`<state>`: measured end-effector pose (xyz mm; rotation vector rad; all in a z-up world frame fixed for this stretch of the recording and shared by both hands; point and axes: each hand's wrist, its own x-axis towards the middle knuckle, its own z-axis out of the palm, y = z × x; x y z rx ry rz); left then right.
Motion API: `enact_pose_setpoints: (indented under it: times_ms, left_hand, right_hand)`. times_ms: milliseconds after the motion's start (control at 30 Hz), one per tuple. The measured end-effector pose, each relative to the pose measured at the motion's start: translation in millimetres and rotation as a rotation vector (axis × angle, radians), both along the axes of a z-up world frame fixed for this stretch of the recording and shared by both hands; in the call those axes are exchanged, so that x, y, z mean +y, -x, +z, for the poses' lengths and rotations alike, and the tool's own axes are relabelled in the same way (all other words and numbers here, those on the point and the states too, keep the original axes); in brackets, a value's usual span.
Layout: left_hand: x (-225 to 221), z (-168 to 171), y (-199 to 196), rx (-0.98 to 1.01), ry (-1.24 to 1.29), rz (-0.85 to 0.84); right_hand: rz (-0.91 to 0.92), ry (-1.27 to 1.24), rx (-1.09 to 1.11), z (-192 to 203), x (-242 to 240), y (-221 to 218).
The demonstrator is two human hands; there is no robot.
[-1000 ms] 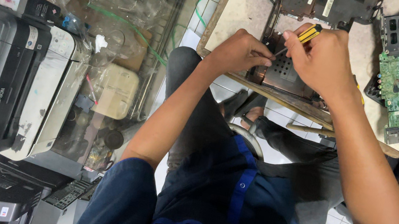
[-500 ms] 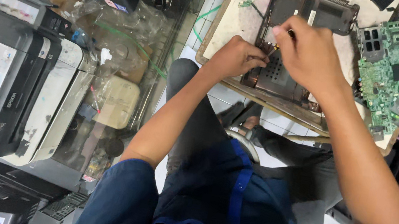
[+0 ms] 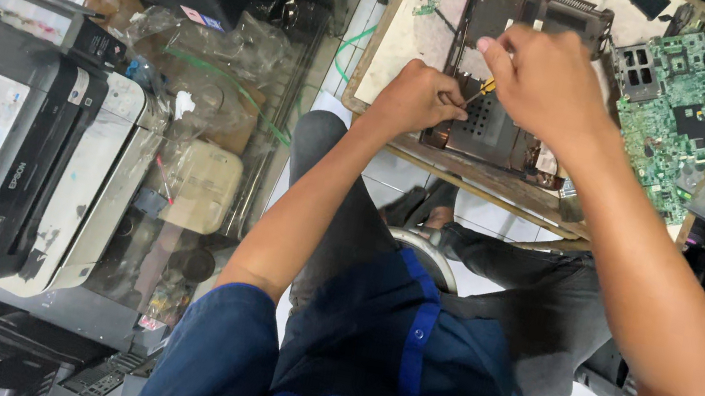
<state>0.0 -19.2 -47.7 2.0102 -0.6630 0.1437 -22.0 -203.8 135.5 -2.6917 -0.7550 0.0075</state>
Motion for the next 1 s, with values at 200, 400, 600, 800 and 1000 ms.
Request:
enact_pose_setpoints:
  times_ms: [200, 400, 600, 800, 1000]
  left_hand:
    - [-3.1, 26.3, 8.9, 0.088, 0.002, -0.012]
    - [-3.5, 38.2, 21.1, 0.005, 0.117, -0.091]
    - [-19.6, 15.8, 24.6, 0.188, 0.378, 0.026]
    - [-20.2, 11.7, 26.9, 0.326, 0.607, 0.150]
    - [-9.0, 25.8, 31.5, 0.265, 0.461, 0.234]
  right_hand:
    - [0.208, -0.023, -0.122, -36.0, -7.1, -10.3]
    - [0.263, -0.061, -0.099, -15.3, -7.0, 0.1]
    - [-0.089, 0.108, 0.124, 21.3, -0.4, 7.2]
    - [-0.107, 0.064, 0.305, 22.9, 6.5, 4.2]
    - [0.040, 0.035, 0.370, 35.4, 18.8, 3.3]
